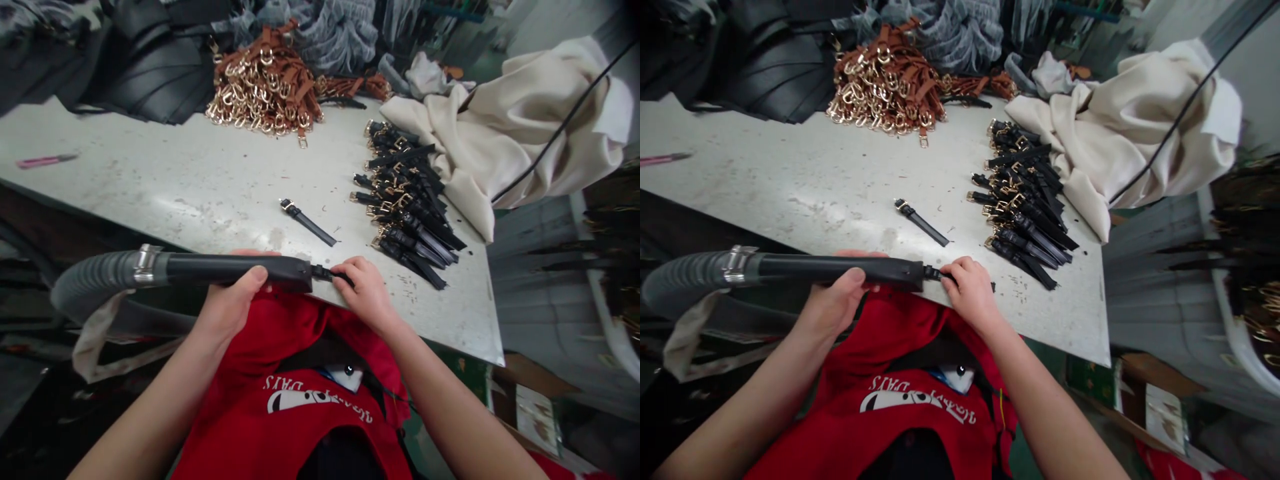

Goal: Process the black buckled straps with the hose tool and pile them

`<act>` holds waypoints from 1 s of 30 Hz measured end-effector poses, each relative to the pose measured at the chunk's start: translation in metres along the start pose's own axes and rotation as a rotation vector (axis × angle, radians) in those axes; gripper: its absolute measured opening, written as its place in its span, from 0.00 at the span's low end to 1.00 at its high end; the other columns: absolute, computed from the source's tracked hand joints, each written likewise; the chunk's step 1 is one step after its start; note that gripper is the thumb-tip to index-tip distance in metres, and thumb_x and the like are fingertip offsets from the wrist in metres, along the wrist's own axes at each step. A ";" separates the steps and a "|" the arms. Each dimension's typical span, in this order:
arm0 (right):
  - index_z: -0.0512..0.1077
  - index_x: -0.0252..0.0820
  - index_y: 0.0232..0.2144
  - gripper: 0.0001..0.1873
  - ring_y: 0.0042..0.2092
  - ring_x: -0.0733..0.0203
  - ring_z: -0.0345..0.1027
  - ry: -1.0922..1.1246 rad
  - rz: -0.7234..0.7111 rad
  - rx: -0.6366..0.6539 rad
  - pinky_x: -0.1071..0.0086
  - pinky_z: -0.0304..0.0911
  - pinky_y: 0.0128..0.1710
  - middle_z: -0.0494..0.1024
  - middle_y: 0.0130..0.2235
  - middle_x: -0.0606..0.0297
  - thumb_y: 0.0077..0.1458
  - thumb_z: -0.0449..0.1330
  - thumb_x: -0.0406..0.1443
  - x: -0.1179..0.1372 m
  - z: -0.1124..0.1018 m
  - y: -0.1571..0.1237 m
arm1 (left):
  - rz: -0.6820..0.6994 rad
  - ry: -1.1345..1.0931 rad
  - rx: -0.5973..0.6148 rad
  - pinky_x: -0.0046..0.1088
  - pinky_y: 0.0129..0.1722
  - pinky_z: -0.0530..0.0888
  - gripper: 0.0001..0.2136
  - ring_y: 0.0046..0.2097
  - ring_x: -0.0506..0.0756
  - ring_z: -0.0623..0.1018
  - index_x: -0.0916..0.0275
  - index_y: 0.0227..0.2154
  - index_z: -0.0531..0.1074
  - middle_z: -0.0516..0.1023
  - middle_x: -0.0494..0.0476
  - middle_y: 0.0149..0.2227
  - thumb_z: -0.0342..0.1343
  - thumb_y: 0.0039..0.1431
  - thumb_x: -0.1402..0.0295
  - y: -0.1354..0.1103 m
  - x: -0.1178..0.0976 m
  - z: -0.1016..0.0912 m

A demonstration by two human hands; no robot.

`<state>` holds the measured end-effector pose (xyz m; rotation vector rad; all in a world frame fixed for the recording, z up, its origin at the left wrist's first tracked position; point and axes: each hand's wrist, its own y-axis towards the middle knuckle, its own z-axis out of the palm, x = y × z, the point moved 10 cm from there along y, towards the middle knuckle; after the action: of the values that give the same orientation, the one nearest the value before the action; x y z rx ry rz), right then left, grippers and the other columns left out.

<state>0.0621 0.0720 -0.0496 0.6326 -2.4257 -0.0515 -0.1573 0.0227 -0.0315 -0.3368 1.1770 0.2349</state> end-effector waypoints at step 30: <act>0.76 0.43 0.40 0.11 0.42 0.52 0.67 -0.041 0.005 -0.009 0.58 0.62 0.43 0.74 0.38 0.57 0.60 0.54 0.34 0.000 0.002 -0.002 | 0.013 0.073 0.084 0.27 0.24 0.71 0.12 0.26 0.52 0.75 0.61 0.30 0.77 0.82 0.55 0.33 0.70 0.41 0.64 0.012 0.003 0.026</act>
<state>0.0624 0.0700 -0.0517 0.6268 -2.4647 -0.0741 -0.1383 0.0434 -0.0275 -0.2656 1.2578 0.1851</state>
